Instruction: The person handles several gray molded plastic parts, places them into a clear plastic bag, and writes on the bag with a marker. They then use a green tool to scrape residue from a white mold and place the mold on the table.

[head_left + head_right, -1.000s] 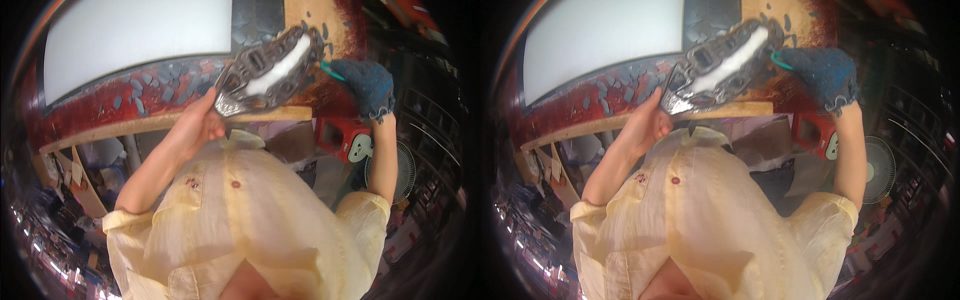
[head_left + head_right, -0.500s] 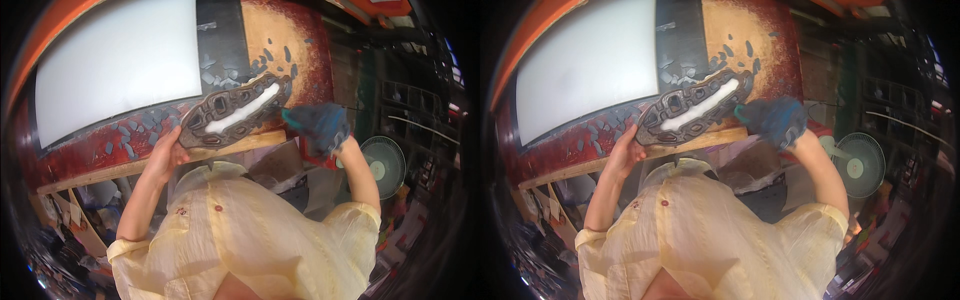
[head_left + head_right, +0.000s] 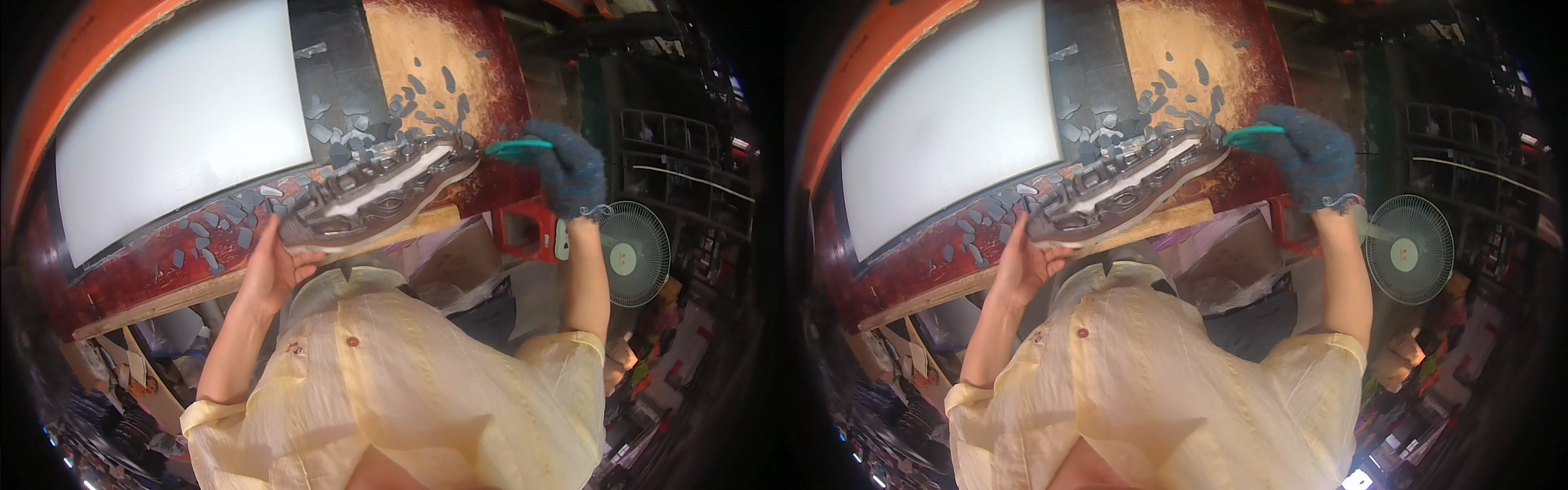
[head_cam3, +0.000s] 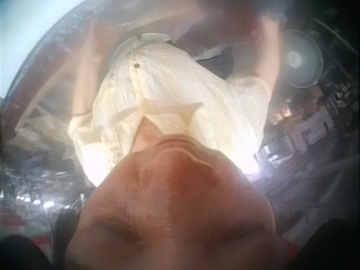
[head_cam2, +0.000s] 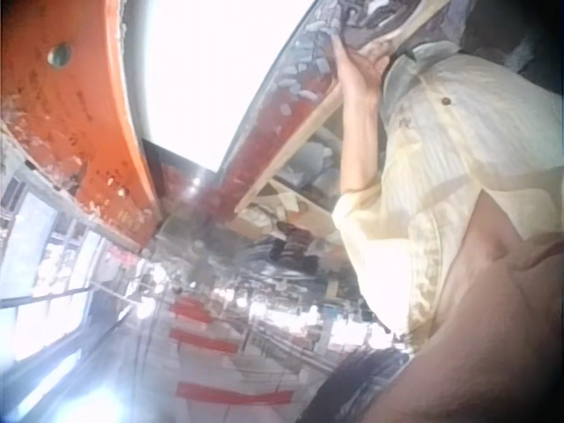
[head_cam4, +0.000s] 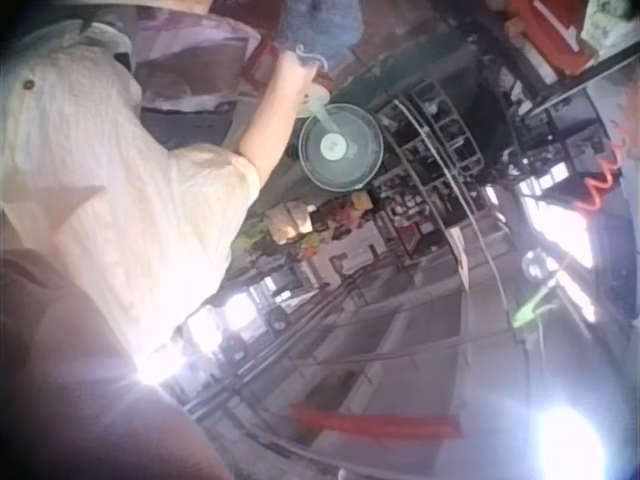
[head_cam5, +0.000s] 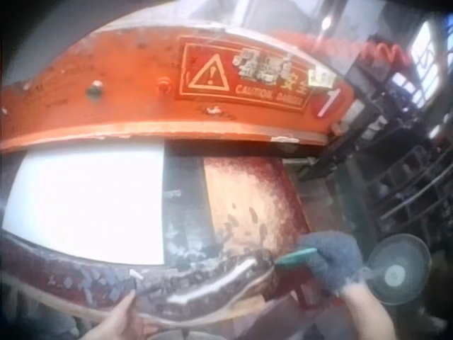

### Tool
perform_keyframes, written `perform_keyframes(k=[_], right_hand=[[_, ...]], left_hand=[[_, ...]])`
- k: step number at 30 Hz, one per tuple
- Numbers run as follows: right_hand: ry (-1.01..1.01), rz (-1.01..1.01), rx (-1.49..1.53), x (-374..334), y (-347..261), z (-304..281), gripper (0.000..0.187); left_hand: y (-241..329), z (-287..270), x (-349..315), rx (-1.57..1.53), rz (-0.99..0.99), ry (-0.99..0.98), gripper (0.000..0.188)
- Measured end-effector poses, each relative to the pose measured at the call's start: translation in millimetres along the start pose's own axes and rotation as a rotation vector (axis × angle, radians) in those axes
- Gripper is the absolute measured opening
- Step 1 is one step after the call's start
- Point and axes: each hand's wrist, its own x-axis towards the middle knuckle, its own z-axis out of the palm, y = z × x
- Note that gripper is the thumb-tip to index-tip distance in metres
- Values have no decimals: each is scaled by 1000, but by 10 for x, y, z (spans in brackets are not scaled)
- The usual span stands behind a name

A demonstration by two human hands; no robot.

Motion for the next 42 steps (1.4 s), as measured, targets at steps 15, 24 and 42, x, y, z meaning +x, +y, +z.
perform_keyframes(k=[15,24,42], right_hand=[[220,279,764,-282,-221,-287,18],[416,656,498,-601,188,435,17],[255,811,851,-1613,-110,1589,37]], left_hand=[[-12,-67,270,6,141,-52,38],[29,-38,208,-42,193,-73,34],[8,-79,254,57,98,-17,35]])
